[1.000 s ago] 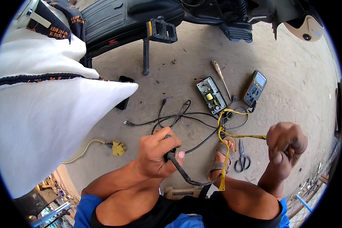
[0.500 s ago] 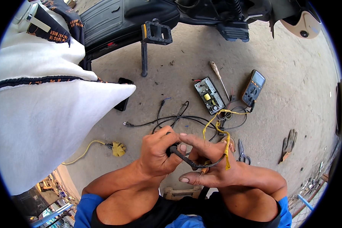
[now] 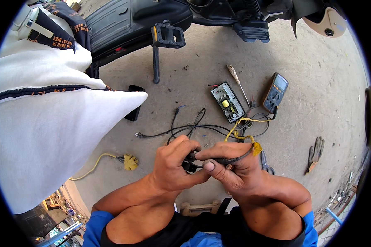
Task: The person sits on the floor and repairs a black power adapter cable. They strip the wire insulation, twist the exposed copper strands, and wrap the connection with yellow electrical tape. A multimeter and a circuit board are visible on the floor nearby.
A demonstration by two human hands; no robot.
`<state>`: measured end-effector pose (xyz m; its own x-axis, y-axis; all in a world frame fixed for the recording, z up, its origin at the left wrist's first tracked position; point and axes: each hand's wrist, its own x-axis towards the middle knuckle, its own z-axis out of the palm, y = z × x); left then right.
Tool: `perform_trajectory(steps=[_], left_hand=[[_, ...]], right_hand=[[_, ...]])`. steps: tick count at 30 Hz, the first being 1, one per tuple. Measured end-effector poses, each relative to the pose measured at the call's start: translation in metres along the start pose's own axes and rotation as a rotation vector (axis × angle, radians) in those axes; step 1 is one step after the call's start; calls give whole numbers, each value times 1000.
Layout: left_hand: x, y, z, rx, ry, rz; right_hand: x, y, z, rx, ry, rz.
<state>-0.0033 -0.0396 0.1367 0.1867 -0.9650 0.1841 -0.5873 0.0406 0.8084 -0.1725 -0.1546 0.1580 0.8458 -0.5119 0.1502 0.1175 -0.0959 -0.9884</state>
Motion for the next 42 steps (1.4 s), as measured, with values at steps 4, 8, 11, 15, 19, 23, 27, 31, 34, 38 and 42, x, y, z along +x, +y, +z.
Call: perform_trajectory(steps=[4, 8, 11, 15, 19, 23, 27, 31, 34, 38, 42], left_hand=[[3, 3, 1, -55, 8, -12], [0, 3, 2, -110, 22, -56], [-1, 1, 2, -168, 13, -87], [-4, -9, 1, -205, 9, -7], [-9, -13, -2, -240, -7, 38], [-6, -7, -4, -201, -21, 78], [-5, -8, -2, -162, -38, 119], [-2, -9, 0, -168, -34, 163], [-3, -8, -2, -145, -46, 185], [-1, -8, 0, -192, -92, 242], [3, -11, 2, -175, -123, 338]], right_hand=[[-2, 0, -4, 48, 55, -7], [-7, 1, -7, 147, 119, 53], [-11, -1, -11, 166, 181, 83], [-19, 1, -12, 268, 280, 212], [-27, 9, -17, 318, 362, 391], [-24, 31, -22, -54, 85, 280], [-19, 44, -7, -264, -68, 104], [-20, 48, 7, -198, -62, 154], [-22, 49, 14, -219, -79, 190], [-19, 51, 13, -251, -22, 139], [-11, 64, 6, -253, 20, 27]])
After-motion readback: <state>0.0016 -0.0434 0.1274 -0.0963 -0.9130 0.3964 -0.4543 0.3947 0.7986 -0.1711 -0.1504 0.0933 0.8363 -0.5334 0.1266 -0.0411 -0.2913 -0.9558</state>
